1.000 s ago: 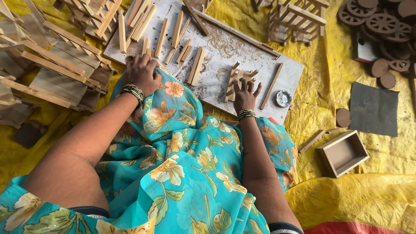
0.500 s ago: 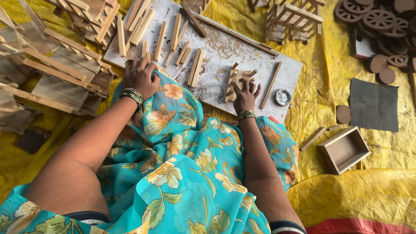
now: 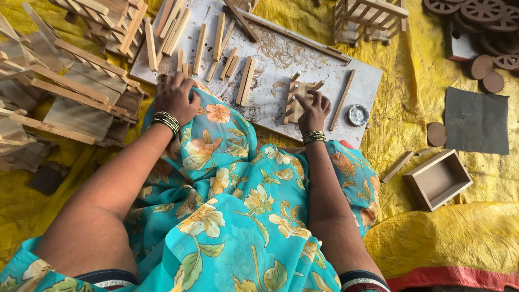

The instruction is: The person sits on the ground assembling small wooden furniture pieces. They pick wooden sticks and slats from a board, apply glue from a small metal dish, and press the pieces into a slatted wooden frame, adding parts one at a time to build up the assembly.

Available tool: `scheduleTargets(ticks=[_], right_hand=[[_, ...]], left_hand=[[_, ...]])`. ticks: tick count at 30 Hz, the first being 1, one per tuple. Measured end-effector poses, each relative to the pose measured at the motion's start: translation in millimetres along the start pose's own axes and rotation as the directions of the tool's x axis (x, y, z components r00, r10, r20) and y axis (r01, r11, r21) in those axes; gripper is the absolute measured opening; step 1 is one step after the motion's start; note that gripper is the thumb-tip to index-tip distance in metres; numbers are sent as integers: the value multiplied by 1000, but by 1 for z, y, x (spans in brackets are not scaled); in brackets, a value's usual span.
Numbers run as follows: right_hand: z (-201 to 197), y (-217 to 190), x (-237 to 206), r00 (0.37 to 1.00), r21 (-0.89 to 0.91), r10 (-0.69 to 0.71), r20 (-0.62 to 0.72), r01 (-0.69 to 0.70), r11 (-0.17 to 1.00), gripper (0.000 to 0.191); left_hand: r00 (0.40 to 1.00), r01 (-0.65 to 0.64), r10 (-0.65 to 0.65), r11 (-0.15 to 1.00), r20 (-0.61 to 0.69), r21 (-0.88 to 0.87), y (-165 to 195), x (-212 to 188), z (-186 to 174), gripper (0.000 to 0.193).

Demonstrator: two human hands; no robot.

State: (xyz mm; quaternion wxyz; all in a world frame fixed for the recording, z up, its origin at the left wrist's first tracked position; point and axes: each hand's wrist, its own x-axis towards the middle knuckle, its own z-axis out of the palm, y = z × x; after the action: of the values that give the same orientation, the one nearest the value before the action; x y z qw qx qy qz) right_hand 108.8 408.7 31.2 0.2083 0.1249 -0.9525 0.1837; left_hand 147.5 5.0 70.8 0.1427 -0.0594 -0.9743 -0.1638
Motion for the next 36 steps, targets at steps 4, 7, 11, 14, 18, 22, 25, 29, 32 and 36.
scheduleTargets(ticks=[4,7,11,14,18,22,25,29,32,36], right_hand=[[0,-4,7,995,-174,-92,-21,87,981,61],[-1,1,12,997,-110,43,-69,-51,993,59],[-3,10,6,991,20,116,-68,-115,993,55],[-3,11,-8,995,52,86,-53,-83,995,55],[-11,5,-22,997,123,76,16,-77,989,57],[-14,-2,-23,997,90,62,34,-65,994,56],[-13,-6,-24,997,68,9,70,-14,998,62],[-12,-7,-26,994,-12,-17,108,18,1000,65],[-15,-9,-26,992,-52,-36,124,42,998,69],[-18,-14,-28,985,-90,-10,171,25,996,71]], left_hand=[[1000,3,-3,1000,3,-2,-2,1,2,22],[1000,9,-9,1000,-8,12,-3,3,5,21],[998,-18,19,1000,-58,12,-7,3,10,19],[999,-7,5,1000,-47,-27,-10,3,10,18],[999,25,-26,999,-20,-21,-7,5,9,18],[999,17,-18,999,-34,-33,-5,4,7,18],[999,8,-10,999,-50,-43,-5,3,5,18],[999,28,-32,995,-41,-98,-5,0,3,18],[998,23,-27,996,-51,-90,-3,1,1,18],[998,27,-31,996,-46,-85,-1,4,-1,20]])
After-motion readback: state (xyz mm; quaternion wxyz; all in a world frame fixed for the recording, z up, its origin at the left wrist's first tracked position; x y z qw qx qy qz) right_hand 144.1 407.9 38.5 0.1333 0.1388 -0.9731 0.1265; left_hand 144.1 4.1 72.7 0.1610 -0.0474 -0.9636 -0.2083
